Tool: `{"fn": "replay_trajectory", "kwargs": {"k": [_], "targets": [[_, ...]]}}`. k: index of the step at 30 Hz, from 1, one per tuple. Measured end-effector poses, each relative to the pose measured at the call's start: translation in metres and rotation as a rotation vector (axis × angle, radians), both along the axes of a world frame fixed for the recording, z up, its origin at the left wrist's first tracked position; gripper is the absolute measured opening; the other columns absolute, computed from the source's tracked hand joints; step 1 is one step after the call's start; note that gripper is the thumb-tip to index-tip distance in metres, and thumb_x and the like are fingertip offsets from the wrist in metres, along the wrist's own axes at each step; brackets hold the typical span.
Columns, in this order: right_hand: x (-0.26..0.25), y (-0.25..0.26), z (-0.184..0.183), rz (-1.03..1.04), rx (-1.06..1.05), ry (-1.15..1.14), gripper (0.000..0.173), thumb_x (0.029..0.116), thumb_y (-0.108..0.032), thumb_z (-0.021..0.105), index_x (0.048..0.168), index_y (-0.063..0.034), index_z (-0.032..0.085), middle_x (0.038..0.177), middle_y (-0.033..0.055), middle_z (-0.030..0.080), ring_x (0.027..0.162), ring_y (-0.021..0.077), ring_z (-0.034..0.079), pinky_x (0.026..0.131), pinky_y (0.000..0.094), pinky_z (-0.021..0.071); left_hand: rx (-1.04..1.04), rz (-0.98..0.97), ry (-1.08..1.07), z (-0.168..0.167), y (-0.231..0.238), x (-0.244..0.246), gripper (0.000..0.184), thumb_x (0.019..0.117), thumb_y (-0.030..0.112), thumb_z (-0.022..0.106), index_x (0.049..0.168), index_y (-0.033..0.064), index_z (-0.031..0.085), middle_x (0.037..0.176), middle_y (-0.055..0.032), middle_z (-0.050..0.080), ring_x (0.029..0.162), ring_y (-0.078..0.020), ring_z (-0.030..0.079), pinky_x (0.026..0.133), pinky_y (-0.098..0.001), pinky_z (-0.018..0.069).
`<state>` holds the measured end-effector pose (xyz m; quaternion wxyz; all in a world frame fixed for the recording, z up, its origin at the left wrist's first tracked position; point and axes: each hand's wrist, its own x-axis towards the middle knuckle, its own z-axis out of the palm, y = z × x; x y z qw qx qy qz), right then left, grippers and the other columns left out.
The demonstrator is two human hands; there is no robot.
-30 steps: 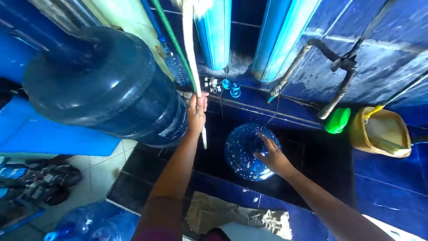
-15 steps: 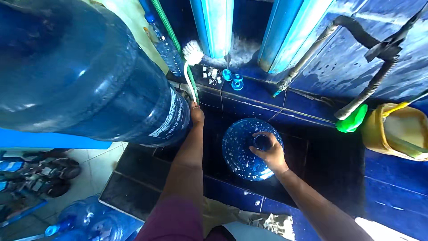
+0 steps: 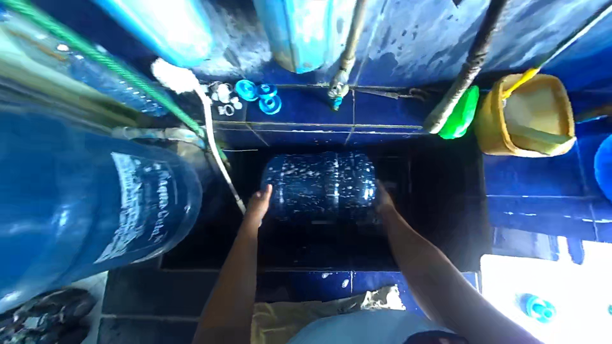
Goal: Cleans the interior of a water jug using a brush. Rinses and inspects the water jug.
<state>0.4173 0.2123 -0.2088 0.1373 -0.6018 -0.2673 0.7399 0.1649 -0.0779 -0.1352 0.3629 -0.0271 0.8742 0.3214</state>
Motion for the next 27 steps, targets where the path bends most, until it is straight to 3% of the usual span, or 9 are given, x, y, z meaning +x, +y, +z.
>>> {"fn": "replay_trajectory", "kwargs": {"k": [3, 6, 11, 14, 16, 20, 22, 24, 27], "targets": [[-0.026, -0.042, -0.038, -0.039, -0.146, -0.022, 0.052, 0.1089, -0.047, 0.041, 0.133, -0.0027, 0.056, 0.115, 0.017, 0.067, 0.099, 0.025, 0.066, 0.083, 0.0449, 0.0567, -0.036, -0.029, 0.308, 0.038, -0.011, -0.014, 0.062, 0.1007, 0.055, 0.056, 0.135, 0.0028, 0.062, 0.134, -0.0261, 0.061, 0.127, -0.0413, 0.057, 0.107, -0.0635, 0.0433], [-0.024, -0.065, -0.056, 0.088, -0.102, -0.059, 0.045, 0.113, -0.029, 0.035, 0.142, 0.0026, 0.05, 0.135, 0.0216, 0.059, 0.119, 0.0273, 0.06, 0.101, 0.0443, 0.0501, -0.019, -0.228, 0.521, 0.106, 0.0, 0.013, 0.066, 0.0988, 0.043, 0.062, 0.149, 0.0013, 0.05, 0.147, -0.0288, 0.048, 0.138, -0.0425, 0.046, 0.114, -0.0583, 0.0367], [0.026, -0.038, -0.005, 0.302, -0.004, -0.126, 0.043, 0.1138, -0.021, 0.03, 0.146, 0.0023, 0.045, 0.141, 0.0211, 0.055, 0.124, 0.0252, 0.056, 0.105, 0.0405, 0.0477, 0.181, -0.572, 0.831, 0.148, 0.064, 0.107, 0.094, 0.0827, 0.047, 0.077, 0.153, -0.0052, 0.041, 0.142, -0.0338, 0.051, 0.132, -0.0481, 0.05, 0.11, -0.0589, 0.041], [0.073, 0.0, 0.013, 0.286, -0.055, -0.117, 0.049, 0.1128, -0.037, 0.029, 0.143, -0.0045, 0.05, 0.132, 0.0194, 0.06, 0.112, 0.0282, 0.061, 0.091, 0.0482, 0.0529, 0.292, -0.72, 0.919, 0.158, 0.123, 0.161, 0.098, 0.0788, 0.049, 0.081, 0.151, -0.0051, 0.044, 0.14, -0.0319, 0.054, 0.129, -0.0478, 0.053, 0.109, -0.0596, 0.0425], [0.098, 0.019, 0.029, 0.23, 0.016, -0.126, 0.051, 0.1122, -0.04, 0.03, 0.143, -0.0052, 0.05, 0.132, 0.0206, 0.06, 0.112, 0.0312, 0.062, 0.089, 0.05, 0.0545, 0.324, -0.868, 0.946, 0.161, 0.16, 0.192, 0.096, 0.0802, 0.049, 0.081, 0.152, -0.0038, 0.043, 0.14, -0.0303, 0.055, 0.128, -0.0475, 0.054, 0.108, -0.0605, 0.042], [0.096, 0.069, 0.128, 0.009, 0.175, -0.177, 0.063, 0.109, -0.05, 0.039, 0.142, 0.0018, 0.051, 0.142, 0.0267, 0.053, 0.128, 0.0392, 0.053, 0.102, 0.0595, 0.0442, 0.319, -1.371, 0.831, 0.183, 0.184, 0.219, 0.085, 0.0869, 0.033, 0.079, 0.156, 0.002, 0.04, 0.155, -0.0204, 0.047, 0.141, -0.0393, 0.047, 0.115, -0.0662, 0.0314], [0.114, 0.088, 0.211, 0.129, 0.512, -0.001, 0.056, 0.1088, -0.045, 0.044, 0.146, -0.0036, 0.05, 0.143, 0.0199, 0.056, 0.126, 0.0305, 0.056, 0.101, 0.0509, 0.0472, 0.344, -1.57, 0.75, 0.196, 0.167, 0.202, 0.077, 0.0853, 0.015, 0.08, 0.154, 0.0105, 0.046, 0.157, -0.0091, 0.048, 0.145, -0.0311, 0.045, 0.117, -0.0708, 0.0249], [0.15, 0.109, 0.275, 0.199, 0.864, 0.175, 0.051, 0.1063, -0.03, 0.052, 0.149, -0.0031, 0.047, 0.145, 0.014, 0.057, 0.13, 0.02, 0.057, 0.108, 0.0395, 0.0488, 0.356, -1.585, 0.678, 0.206, 0.142, 0.174, 0.065, 0.0837, 0.008, 0.079, 0.145, 0.0152, 0.059, 0.15, -0.0039, 0.056, 0.142, -0.0293, 0.049, 0.115, -0.0744, 0.0254], [0.202, 0.168, 0.292, 0.039, 0.908, 0.26, 0.051, 0.1073, -0.029, 0.046, 0.15, -0.0013, 0.041, 0.142, 0.0131, 0.057, 0.123, 0.0179, 0.06, 0.103, 0.036, 0.0515, 0.225, -1.342, 0.631, 0.222, 0.127, 0.156, 0.06, 0.089, 0.036, 0.078, 0.14, 0.0077, 0.062, 0.148, -0.0128, 0.057, 0.139, -0.035, 0.051, 0.116, -0.071, 0.027]]}}
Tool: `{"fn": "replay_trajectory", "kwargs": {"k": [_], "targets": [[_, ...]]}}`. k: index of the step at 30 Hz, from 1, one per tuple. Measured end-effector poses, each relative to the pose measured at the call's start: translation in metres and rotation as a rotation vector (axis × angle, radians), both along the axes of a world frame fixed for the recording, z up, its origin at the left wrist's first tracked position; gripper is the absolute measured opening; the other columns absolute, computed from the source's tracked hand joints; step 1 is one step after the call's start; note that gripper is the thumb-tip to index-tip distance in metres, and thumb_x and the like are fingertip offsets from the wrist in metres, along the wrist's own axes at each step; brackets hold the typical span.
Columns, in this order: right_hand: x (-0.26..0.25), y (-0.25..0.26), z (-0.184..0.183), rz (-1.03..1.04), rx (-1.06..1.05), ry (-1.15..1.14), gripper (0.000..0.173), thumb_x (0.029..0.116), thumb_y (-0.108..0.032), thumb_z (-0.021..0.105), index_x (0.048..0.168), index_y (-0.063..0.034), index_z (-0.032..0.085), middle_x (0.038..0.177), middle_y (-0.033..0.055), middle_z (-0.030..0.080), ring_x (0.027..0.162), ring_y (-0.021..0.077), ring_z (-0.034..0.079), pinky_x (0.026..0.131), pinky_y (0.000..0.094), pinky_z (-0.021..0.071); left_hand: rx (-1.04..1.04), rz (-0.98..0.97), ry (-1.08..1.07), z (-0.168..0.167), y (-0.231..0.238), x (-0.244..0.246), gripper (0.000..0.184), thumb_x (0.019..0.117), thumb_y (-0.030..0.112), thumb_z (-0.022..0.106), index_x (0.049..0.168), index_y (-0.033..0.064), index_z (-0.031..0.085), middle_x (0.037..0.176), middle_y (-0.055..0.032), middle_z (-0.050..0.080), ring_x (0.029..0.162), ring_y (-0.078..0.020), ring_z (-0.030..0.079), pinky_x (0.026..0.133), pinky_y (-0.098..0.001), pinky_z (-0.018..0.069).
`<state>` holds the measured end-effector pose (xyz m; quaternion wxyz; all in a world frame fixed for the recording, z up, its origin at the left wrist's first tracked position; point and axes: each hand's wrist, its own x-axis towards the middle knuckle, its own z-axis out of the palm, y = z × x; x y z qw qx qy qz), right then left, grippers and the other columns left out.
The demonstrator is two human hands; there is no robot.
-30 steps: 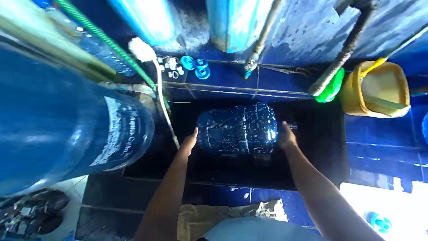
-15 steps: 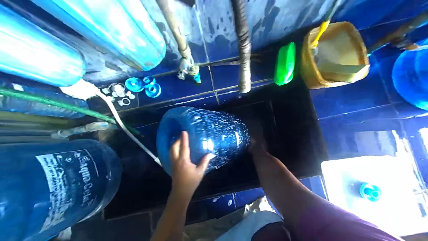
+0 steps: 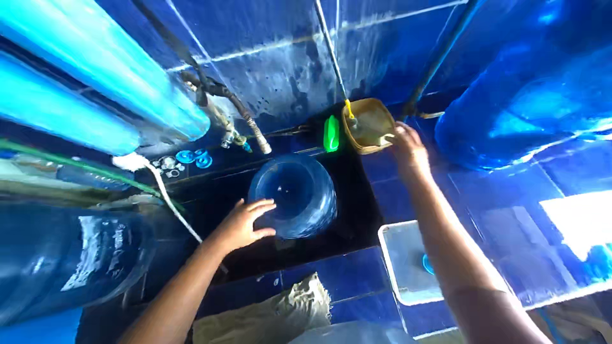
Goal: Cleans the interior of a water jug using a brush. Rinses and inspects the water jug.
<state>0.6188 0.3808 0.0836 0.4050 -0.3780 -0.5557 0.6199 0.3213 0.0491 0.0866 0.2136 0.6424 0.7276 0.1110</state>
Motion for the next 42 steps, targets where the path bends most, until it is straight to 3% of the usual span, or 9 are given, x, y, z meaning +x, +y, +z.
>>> {"fn": "replay_trajectory", "kwargs": {"k": [7, 12, 19, 25, 28, 30, 34, 40, 42], "targets": [[0.023, 0.138, -0.033, -0.338, -0.307, 0.21, 0.063, 0.1083, -0.056, 0.019, 0.153, -0.0143, 0.034, 0.138, 0.009, 0.057, 0.119, 0.0215, 0.061, 0.095, 0.0441, 0.054, 0.037, 0.39, 0.047, -0.021, 0.047, 0.055, 0.08, 0.0947, 0.056, 0.065, 0.159, 0.0172, 0.039, 0.165, -0.0125, 0.035, 0.153, -0.0354, 0.029, 0.118, -0.0759, 0.0099], [-0.011, 0.045, -0.006, -0.224, 0.236, -0.196, 0.057, 0.108, -0.021, 0.046, 0.154, 0.0081, 0.028, 0.155, 0.0229, 0.042, 0.14, 0.0214, 0.046, 0.116, 0.0315, 0.0393, 0.024, 0.047, -0.153, -0.026, -0.024, 0.021, 0.052, 0.0966, 0.03, 0.069, 0.147, 0.0209, 0.058, 0.163, -0.0029, 0.041, 0.154, -0.0269, 0.03, 0.117, -0.0763, 0.0057], [-0.229, -0.171, 0.017, 0.865, -0.057, -0.211, 0.05, 0.112, -0.033, 0.028, 0.154, -0.0085, 0.038, 0.139, 0.0111, 0.061, 0.113, 0.022, 0.067, 0.093, 0.0427, 0.0568, 0.13, 0.217, -0.165, -0.048, 0.019, 0.025, 0.084, 0.0969, 0.057, 0.06, 0.16, 0.0083, 0.035, 0.166, -0.0111, 0.032, 0.156, -0.0299, 0.022, 0.122, -0.0702, 0.0067], [-0.386, -0.166, -0.026, 0.521, -0.51, -0.105, 0.053, 0.1118, -0.047, 0.025, 0.144, -0.0097, 0.043, 0.131, 0.0102, 0.064, 0.103, 0.0207, 0.067, 0.082, 0.0377, 0.0551, 0.084, 0.081, -0.174, -0.035, -0.014, 0.019, 0.079, 0.0983, 0.059, 0.056, 0.157, 0.0086, 0.04, 0.167, -0.0102, 0.032, 0.157, -0.0264, 0.02, 0.124, -0.0658, 0.0028], [-0.381, -0.176, -0.015, 0.264, -0.314, -0.275, 0.041, 0.1078, -0.041, 0.049, 0.126, -0.0044, 0.057, 0.094, 0.0061, 0.06, 0.072, 0.0149, 0.057, 0.065, 0.0329, 0.052, 0.059, 0.283, -0.154, -0.05, -0.01, -0.001, 0.096, 0.0958, 0.065, 0.054, 0.164, 0.0079, 0.019, 0.173, -0.0068, 0.011, 0.16, -0.0229, 0.004, 0.124, -0.0646, -0.0001], [-0.355, -0.18, -0.004, 0.156, -0.25, -0.286, 0.046, 0.1069, -0.04, 0.052, 0.133, -0.002, 0.054, 0.1, 0.0106, 0.06, 0.073, 0.0178, 0.058, 0.067, 0.0356, 0.0538, 0.056, 0.256, -0.2, -0.052, 0.005, -0.004, 0.093, 0.0991, 0.056, 0.053, 0.164, 0.0043, 0.012, 0.173, -0.0107, 0.003, 0.16, -0.0284, -0.001, 0.122, -0.067, 0.0031], [-0.286, -0.167, -0.002, 0.162, -0.32, 0.052, 0.034, 0.109, -0.015, 0.043, 0.142, -0.009, 0.044, 0.116, 0.0067, 0.061, 0.087, 0.0163, 0.065, 0.077, 0.0359, 0.0576, 0.05, -0.19, -0.27, -0.038, 0.018, -0.009, 0.072, 0.101, 0.037, 0.061, 0.161, 0.0108, 0.032, 0.171, -0.0079, 0.021, 0.159, -0.0295, 0.012, 0.122, -0.0696, 0.0064], [-0.24, -0.168, 0.018, 0.381, -0.135, 0.195, 0.025, 0.0969, -0.003, 0.039, 0.095, -0.0186, 0.058, 0.095, -0.0041, 0.066, 0.085, 0.0118, 0.065, 0.079, 0.0353, 0.0569, 0.064, 0.094, -0.203, -0.044, 0.07, -0.018, 0.08, 0.1001, 0.065, 0.046, 0.158, 0.0103, 0.04, 0.168, -0.0102, 0.027, 0.158, -0.0297, 0.013, 0.121, -0.07, 0.0006], [-0.243, -0.171, 0.017, 0.425, -0.134, 0.187, 0.025, 0.0959, -0.002, 0.041, 0.089, -0.0177, 0.06, 0.091, -0.0033, 0.067, 0.083, 0.0129, 0.065, 0.079, 0.0365, 0.0575, 0.025, -0.033, -0.219, -0.022, 0.075, 0.004, 0.062, 0.1001, 0.047, 0.055, 0.14, -0.0002, 0.057, 0.151, -0.023, 0.049, 0.147, -0.0414, 0.035, 0.118, -0.072, 0.0156]]}}
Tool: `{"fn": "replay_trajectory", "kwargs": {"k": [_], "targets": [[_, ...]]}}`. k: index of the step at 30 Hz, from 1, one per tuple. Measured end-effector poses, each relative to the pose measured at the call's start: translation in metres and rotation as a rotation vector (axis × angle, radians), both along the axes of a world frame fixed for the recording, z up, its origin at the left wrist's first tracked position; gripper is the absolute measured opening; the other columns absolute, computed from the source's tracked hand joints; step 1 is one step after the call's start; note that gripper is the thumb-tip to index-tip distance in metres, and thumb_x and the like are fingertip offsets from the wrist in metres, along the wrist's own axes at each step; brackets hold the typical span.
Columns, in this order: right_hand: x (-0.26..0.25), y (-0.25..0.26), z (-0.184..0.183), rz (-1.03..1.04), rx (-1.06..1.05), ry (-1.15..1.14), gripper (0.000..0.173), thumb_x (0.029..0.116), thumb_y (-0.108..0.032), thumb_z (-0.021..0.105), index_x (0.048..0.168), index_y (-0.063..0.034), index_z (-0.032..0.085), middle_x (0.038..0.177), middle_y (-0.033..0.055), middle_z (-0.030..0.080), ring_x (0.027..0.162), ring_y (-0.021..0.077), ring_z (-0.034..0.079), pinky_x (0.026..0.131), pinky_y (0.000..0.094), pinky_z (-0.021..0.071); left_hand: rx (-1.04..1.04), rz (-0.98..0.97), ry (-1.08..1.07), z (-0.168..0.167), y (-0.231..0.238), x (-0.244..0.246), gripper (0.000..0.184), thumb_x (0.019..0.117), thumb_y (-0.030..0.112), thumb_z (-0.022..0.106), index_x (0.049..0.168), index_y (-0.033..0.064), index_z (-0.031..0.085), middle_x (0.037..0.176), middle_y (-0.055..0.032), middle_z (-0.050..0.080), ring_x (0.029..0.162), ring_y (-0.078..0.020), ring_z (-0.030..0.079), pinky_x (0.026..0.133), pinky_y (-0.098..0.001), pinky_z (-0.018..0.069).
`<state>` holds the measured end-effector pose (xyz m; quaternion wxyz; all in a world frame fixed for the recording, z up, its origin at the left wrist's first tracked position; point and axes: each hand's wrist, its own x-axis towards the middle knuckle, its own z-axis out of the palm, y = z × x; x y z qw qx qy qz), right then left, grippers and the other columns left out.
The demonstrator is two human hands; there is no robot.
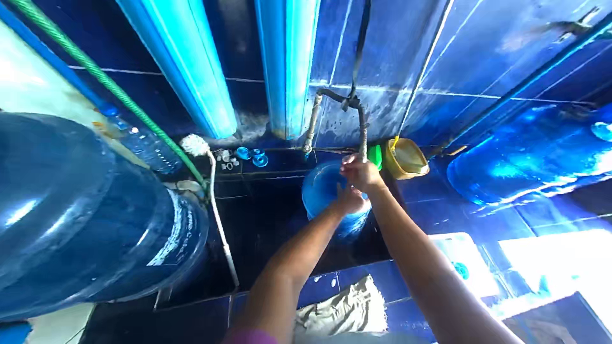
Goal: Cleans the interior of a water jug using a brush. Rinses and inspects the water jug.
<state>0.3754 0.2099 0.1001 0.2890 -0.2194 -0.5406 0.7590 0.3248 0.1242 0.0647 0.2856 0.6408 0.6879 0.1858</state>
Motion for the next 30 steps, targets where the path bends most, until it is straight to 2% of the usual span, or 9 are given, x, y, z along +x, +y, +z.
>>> {"fn": "replay_trajectory", "kwargs": {"k": [4, 9, 13, 16, 19, 21, 24, 27, 30], "targets": [[0.007, -0.009, 0.013, 0.126, 0.004, -0.059, 0.024, 0.0908, -0.001, 0.035, 0.084, -0.0161, 0.053, 0.08, -0.0034, 0.064, 0.078, 0.0123, 0.064, 0.075, 0.0345, 0.0561, 0.064, -0.417, 0.051, -0.002, -0.014, -0.022, 0.074, 0.0948, 0.044, 0.07, 0.153, 0.0044, 0.046, 0.16, -0.017, 0.041, 0.15, -0.0351, 0.035, 0.122, -0.0592, 0.023], [-0.002, -0.007, 0.011, 0.134, 0.227, -0.47, 0.024, 0.0982, 0.001, 0.039, 0.108, 0.001, 0.061, 0.09, 0.007, 0.067, 0.078, 0.0136, 0.065, 0.074, 0.0323, 0.0568, 0.107, -0.059, 0.127, -0.026, 0.013, -0.026, 0.07, 0.0898, 0.063, 0.066, 0.129, 0.0048, 0.067, 0.138, -0.0216, 0.061, 0.136, -0.0404, 0.05, 0.114, -0.067, 0.0306], [0.024, 0.016, -0.025, 0.363, 0.968, -1.019, 0.026, 0.1037, -0.011, 0.052, 0.12, 0.0006, 0.068, 0.122, 0.0231, 0.068, 0.12, 0.0397, 0.063, 0.105, 0.0633, 0.0454, 0.085, -0.444, 0.187, -0.01, -0.018, -0.015, 0.081, 0.0789, 0.024, 0.088, 0.151, 0.0113, 0.051, 0.156, -0.0128, 0.048, 0.146, -0.035, 0.04, 0.119, -0.0669, 0.0234], [0.073, 0.005, -0.014, 0.6, 1.226, -1.002, 0.034, 0.1056, -0.021, 0.055, 0.135, -0.0066, 0.065, 0.137, 0.0184, 0.063, 0.131, 0.0365, 0.057, 0.112, 0.0587, 0.0414, 0.212, -0.27, 0.232, -0.026, -0.08, -0.073, 0.086, 0.0727, -0.01, 0.078, 0.148, 0.0271, 0.057, 0.164, -0.0027, 0.038, 0.152, -0.0302, 0.032, 0.116, -0.0761, 0.0173], [0.123, 0.001, -0.027, 0.742, 1.399, -0.868, 0.087, 0.0843, -0.049, 0.08, 0.155, -0.0143, 0.045, 0.159, 0.0118, 0.045, 0.147, 0.0354, 0.04, 0.119, 0.0648, 0.0285, -0.008, 0.068, 0.226, -0.059, -0.156, -0.1, 0.098, 0.0792, 0.037, 0.088, 0.16, 0.0166, 0.036, 0.17, -0.0165, 0.02, 0.153, -0.0415, 0.025, 0.115, -0.0772, 0.0194], [0.134, -0.009, -0.039, 0.586, 1.326, -0.914, 0.091, 0.0886, -0.058, 0.071, 0.16, -0.0141, 0.036, 0.166, 0.0089, 0.035, 0.154, 0.0339, 0.028, 0.12, 0.0723, 0.0162, -0.207, 0.057, 0.104, -0.092, -0.199, -0.065, 0.12, 0.0726, 0.059, 0.086, 0.163, 0.0101, 0.024, 0.167, -0.0243, 0.022, 0.152, -0.0442, 0.027, 0.116, -0.0735, 0.0242], [0.103, -0.042, -0.048, 0.147, 1.092, -1.205, 0.09, 0.0953, -0.07, 0.05, 0.162, -0.0137, 0.029, 0.168, 0.0127, 0.029, 0.156, 0.0365, 0.021, 0.117, 0.0752, 0.013, -0.374, -0.124, -0.066, -0.116, -0.198, 0.008, 0.112, 0.0845, 0.062, 0.074, 0.165, 0.0099, 0.016, 0.168, -0.0168, 0.023, 0.154, -0.0343, 0.027, 0.12, -0.0684, 0.019], [0.105, -0.074, -0.053, 0.233, 1.215, -1.112, 0.097, 0.0834, -0.061, 0.073, 0.161, -0.0191, 0.034, 0.163, 0.0264, 0.029, 0.15, 0.0492, 0.026, 0.115, 0.072, 0.0255, -0.369, 0.0, -0.02, -0.124, -0.162, 0.013, 0.077, 0.1009, 0.055, 0.056, 0.162, 0.0156, 0.031, 0.164, -0.01, 0.037, 0.149, -0.0298, 0.039, 0.121, -0.0599, 0.0287], [0.129, -0.062, -0.061, 0.384, 1.406, -0.984, 0.1, 0.074, -0.06, 0.083, 0.159, -0.0274, 0.04, 0.165, 0.0136, 0.033, 0.152, 0.0405, 0.028, 0.118, 0.0684, 0.0231, -0.262, 0.437, -0.075, -0.142, -0.119, -0.049, 0.059, 0.103, 0.046, 0.056, 0.146, 0.006, 0.053, 0.145, -0.0188, 0.057, 0.135, -0.0369, 0.054, 0.112, -0.0622, 0.0408]]}}
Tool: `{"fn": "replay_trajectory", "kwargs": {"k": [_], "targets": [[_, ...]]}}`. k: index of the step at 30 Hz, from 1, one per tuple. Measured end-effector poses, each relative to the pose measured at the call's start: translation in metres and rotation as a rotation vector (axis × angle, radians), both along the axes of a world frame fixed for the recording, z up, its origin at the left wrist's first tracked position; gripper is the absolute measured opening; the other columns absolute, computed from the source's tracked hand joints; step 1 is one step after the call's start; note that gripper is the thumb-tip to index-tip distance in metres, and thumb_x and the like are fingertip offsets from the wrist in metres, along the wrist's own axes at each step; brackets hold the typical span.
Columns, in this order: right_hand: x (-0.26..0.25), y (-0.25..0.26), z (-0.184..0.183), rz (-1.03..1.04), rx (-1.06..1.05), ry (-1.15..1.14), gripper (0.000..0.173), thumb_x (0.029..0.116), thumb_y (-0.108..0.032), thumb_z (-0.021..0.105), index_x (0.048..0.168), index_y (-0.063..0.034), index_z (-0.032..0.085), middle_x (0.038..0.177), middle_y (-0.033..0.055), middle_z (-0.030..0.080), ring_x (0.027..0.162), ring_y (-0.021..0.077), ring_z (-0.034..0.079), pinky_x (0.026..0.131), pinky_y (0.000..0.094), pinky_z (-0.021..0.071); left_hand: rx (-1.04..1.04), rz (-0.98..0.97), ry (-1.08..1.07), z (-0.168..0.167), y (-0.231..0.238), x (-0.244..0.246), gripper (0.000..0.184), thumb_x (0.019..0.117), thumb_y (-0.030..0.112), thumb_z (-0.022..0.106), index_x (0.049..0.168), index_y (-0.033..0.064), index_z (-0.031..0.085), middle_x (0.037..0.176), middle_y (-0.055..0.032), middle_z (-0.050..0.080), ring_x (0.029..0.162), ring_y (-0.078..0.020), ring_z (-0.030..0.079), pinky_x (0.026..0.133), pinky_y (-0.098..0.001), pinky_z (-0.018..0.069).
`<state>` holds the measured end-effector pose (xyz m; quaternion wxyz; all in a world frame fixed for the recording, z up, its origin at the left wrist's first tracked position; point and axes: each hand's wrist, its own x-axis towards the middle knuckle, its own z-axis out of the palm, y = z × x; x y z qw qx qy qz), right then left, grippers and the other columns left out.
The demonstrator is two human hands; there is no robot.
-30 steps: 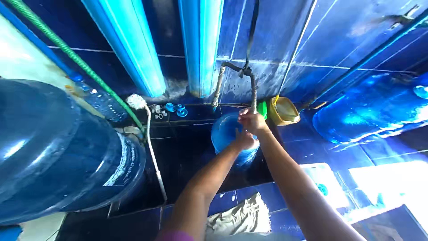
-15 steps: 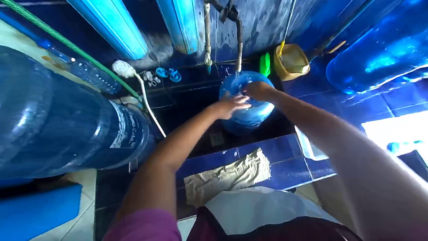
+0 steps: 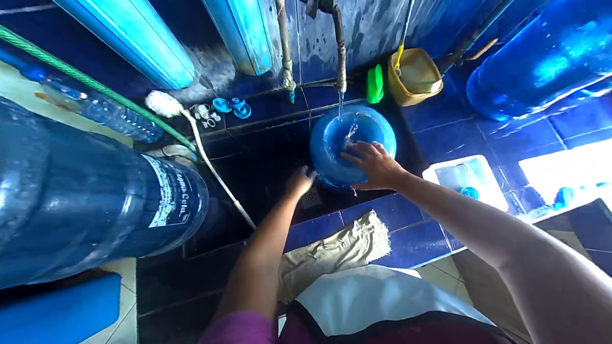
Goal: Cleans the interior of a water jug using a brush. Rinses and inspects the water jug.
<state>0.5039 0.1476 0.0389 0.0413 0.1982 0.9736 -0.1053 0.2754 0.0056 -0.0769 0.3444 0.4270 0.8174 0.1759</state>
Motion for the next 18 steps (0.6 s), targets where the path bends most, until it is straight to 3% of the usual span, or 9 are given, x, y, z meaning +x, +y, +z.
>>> {"fn": "replay_trajectory", "kwargs": {"k": [2, 4, 6, 8, 10, 12, 14, 16, 18], "targets": [[-0.001, 0.007, 0.006, -0.226, -0.045, -0.004, 0.095, 0.0822, -0.06, 0.076, 0.16, -0.0222, 0.037, 0.165, 0.0166, 0.033, 0.152, 0.0415, 0.027, 0.118, 0.0692, 0.0227, 0.12, 0.276, -0.15, 0.023, 0.034, -0.03, 0.057, 0.1028, 0.045, 0.057, 0.139, 0.0, 0.057, 0.136, -0.0227, 0.062, 0.128, -0.0372, 0.059, 0.109, -0.0586, 0.0454], [-0.008, 0.005, 0.01, -0.464, -0.055, 0.033, 0.099, 0.0848, -0.065, 0.071, 0.161, -0.0148, 0.032, 0.162, 0.0258, 0.032, 0.148, 0.0492, 0.03, 0.112, 0.072, 0.028, 0.281, 0.45, -0.357, 0.063, 0.075, -0.034, 0.053, 0.1023, 0.042, 0.061, 0.129, -0.0039, 0.062, 0.121, -0.021, 0.069, 0.111, -0.0307, 0.067, 0.099, -0.0497, 0.0532], [0.004, -0.003, 0.011, -0.398, -0.058, 0.023, 0.106, 0.0789, -0.064, 0.077, 0.161, -0.0156, 0.032, 0.158, 0.0314, 0.033, 0.143, 0.0534, 0.035, 0.109, 0.0717, 0.0339, 0.36, 0.473, -0.478, 0.098, 0.114, -0.025, 0.057, 0.1013, 0.051, 0.059, 0.117, -0.0032, 0.067, 0.101, -0.0137, 0.07, 0.087, -0.0214, 0.065, 0.082, -0.0415, 0.0538], [0.026, -0.001, 0.012, -0.163, -0.101, -0.027, 0.108, 0.0751, -0.063, 0.082, 0.162, -0.0234, 0.031, 0.165, 0.0254, 0.025, 0.149, 0.048, 0.028, 0.117, 0.0717, 0.0209, 0.336, 0.379, -0.476, 0.119, 0.148, -0.015, 0.062, 0.1008, 0.058, 0.054, 0.111, -0.0011, 0.069, 0.09, -0.009, 0.066, 0.079, -0.0182, 0.061, 0.076, -0.0396, 0.0518], [0.034, 0.011, 0.009, -0.146, -0.114, -0.056, 0.105, 0.0777, -0.067, 0.077, 0.163, -0.0276, 0.031, 0.17, 0.0166, 0.02, 0.154, 0.041, 0.022, 0.119, 0.0709, 0.0134, 0.289, 0.311, -0.466, 0.125, 0.174, -0.004, 0.067, 0.0973, 0.064, 0.055, 0.112, 0.0005, 0.07, 0.096, -0.0125, 0.067, 0.088, -0.023, 0.063, 0.082, -0.0449, 0.0518], [0.028, 0.015, 0.004, -0.351, -0.113, 0.025, 0.105, 0.0777, -0.069, 0.076, 0.162, -0.0244, 0.032, 0.168, 0.0169, 0.024, 0.152, 0.0426, 0.026, 0.118, 0.0716, 0.018, 0.248, 0.261, -0.535, 0.133, 0.19, 0.004, 0.076, 0.0956, 0.069, 0.054, 0.128, 0.0007, 0.065, 0.121, -0.0206, 0.065, 0.114, -0.0334, 0.06, 0.099, -0.0556, 0.0466], [0.017, 0.01, 0.005, -0.514, -0.143, 0.036, 0.112, 0.0774, -0.069, 0.076, 0.164, -0.02, 0.025, 0.168, 0.0217, 0.02, 0.151, 0.0466, 0.025, 0.116, 0.0719, 0.0206, 0.25, 0.205, -0.642, 0.136, 0.196, 0.009, 0.081, 0.0989, 0.074, 0.036, 0.144, 0.0098, 0.055, 0.137, -0.0167, 0.062, 0.127, -0.0338, 0.055, 0.102, -0.0607, 0.0416], [0.023, 0.007, 0.012, -0.434, -0.18, -0.029, 0.111, 0.0799, -0.065, 0.077, 0.166, -0.023, 0.019, 0.169, 0.0246, 0.013, 0.152, 0.0461, 0.021, 0.119, 0.0656, 0.023, 0.318, 0.163, -0.738, 0.13, 0.2, 0.005, 0.077, 0.1024, 0.071, 0.016, 0.16, 0.0219, 0.032, 0.138, -0.0115, 0.064, 0.122, -0.0281, 0.063, 0.095, -0.0536, 0.051], [0.038, 0.015, 0.01, -0.257, -0.158, -0.038, 0.106, 0.0796, -0.065, 0.077, 0.164, -0.0279, 0.025, 0.17, 0.0205, 0.015, 0.153, 0.0418, 0.023, 0.121, 0.059, 0.0242, 0.436, 0.178, -0.875, 0.128, 0.198, -0.002, 0.059, 0.1115, 0.046, 0.014, 0.157, 0.0116, 0.026, 0.131, -0.0165, 0.065, 0.112, -0.0246, 0.069, 0.094, -0.0418, 0.0564]]}}
